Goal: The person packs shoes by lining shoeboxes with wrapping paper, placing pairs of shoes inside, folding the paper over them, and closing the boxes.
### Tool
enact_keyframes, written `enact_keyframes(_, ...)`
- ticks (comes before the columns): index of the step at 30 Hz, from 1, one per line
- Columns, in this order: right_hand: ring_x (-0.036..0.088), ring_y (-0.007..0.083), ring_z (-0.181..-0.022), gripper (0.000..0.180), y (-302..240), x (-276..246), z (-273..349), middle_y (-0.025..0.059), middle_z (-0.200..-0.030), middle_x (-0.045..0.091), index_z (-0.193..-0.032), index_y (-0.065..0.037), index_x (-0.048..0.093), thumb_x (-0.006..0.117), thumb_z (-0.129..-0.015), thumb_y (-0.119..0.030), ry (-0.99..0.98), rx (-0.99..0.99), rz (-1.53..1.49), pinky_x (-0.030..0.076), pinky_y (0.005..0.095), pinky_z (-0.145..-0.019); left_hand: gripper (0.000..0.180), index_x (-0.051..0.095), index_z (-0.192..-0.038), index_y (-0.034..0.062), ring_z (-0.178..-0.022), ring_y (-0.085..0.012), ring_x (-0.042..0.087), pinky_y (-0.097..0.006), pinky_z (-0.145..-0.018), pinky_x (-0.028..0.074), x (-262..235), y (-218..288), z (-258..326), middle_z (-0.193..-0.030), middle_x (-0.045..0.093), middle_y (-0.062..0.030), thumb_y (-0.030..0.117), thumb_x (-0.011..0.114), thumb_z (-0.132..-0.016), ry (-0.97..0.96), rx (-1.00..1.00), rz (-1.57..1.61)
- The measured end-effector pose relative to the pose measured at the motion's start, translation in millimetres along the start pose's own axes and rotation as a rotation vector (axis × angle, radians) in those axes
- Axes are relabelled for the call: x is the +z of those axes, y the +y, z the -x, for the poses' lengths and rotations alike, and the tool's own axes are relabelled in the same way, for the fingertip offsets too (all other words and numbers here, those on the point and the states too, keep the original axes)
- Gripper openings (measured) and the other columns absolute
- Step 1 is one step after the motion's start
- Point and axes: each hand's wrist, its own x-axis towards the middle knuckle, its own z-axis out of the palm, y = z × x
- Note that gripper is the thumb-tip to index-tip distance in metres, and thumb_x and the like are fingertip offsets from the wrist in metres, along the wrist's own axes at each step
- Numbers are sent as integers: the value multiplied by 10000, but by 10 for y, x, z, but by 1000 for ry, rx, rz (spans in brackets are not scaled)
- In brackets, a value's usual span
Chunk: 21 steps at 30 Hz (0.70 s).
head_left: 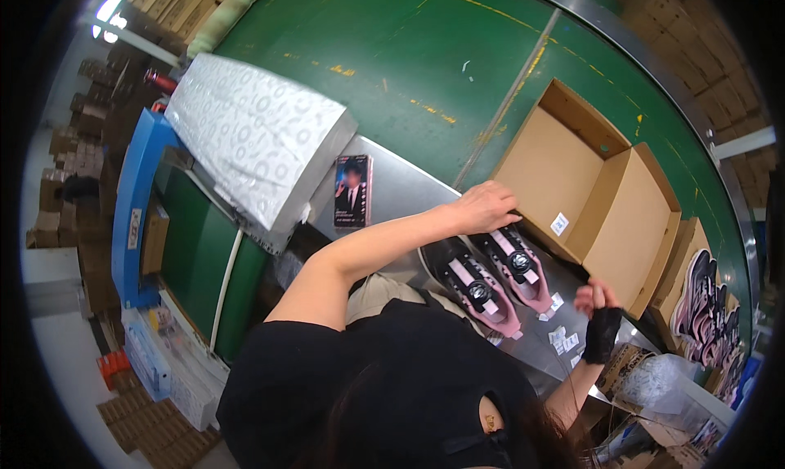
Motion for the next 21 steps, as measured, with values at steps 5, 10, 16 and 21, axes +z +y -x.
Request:
enact_keyframes(5, 544, 249, -951, 375, -168, 861, -688, 147, -1020, 568, -1083, -29, 522, 623, -755, -181, -99, -411, 668, 422, 314, -819, 237, 563, -940, 32, -963, -290, 514, -364, -838, 412, -602, -187, 745, -994, 542, -141, 161, 606, -745, 383, -153, -109)
enact_keyframes(10, 513, 332, -1002, 374, 34, 1500, -1211, 202, -1049, 549, -1118, -68, 521, 476, -747, -80, -425, -331, 1106, 396, 380, -868, 175, 536, -919, -5, -968, -369, 484, -422, -868, 388, -1532, -1072, 1674, -969, 535, -192, 101, 513, -782, 553, -452, -390)
enact_keyframes(16, 537, 321, -963, 376, -130, 2003, -1195, 184, -1024, 566, -1087, -62, 549, 490, -717, -41, -459, -409, 1096, 415, 378, -840, 613, 380, -1265, 80, -1245, -331, 248, -604, -935, 173, -2107, -1663, 2960, -1338, 259, -216, 505, 412, -824, 226, -1127, -656)
enact_keyframes(21, 535, 323, -965, 370, -100, 2076, -1183, 188, -1026, 562, -1084, -69, 553, 465, -726, -42, -451, -416, 1140, 414, 378, -836, 462, 464, -1210, 156, -1226, -320, 285, -603, -930, 181, -2094, -1603, 2815, -1312, 338, -151, 432, 436, -841, 264, -1140, -641)
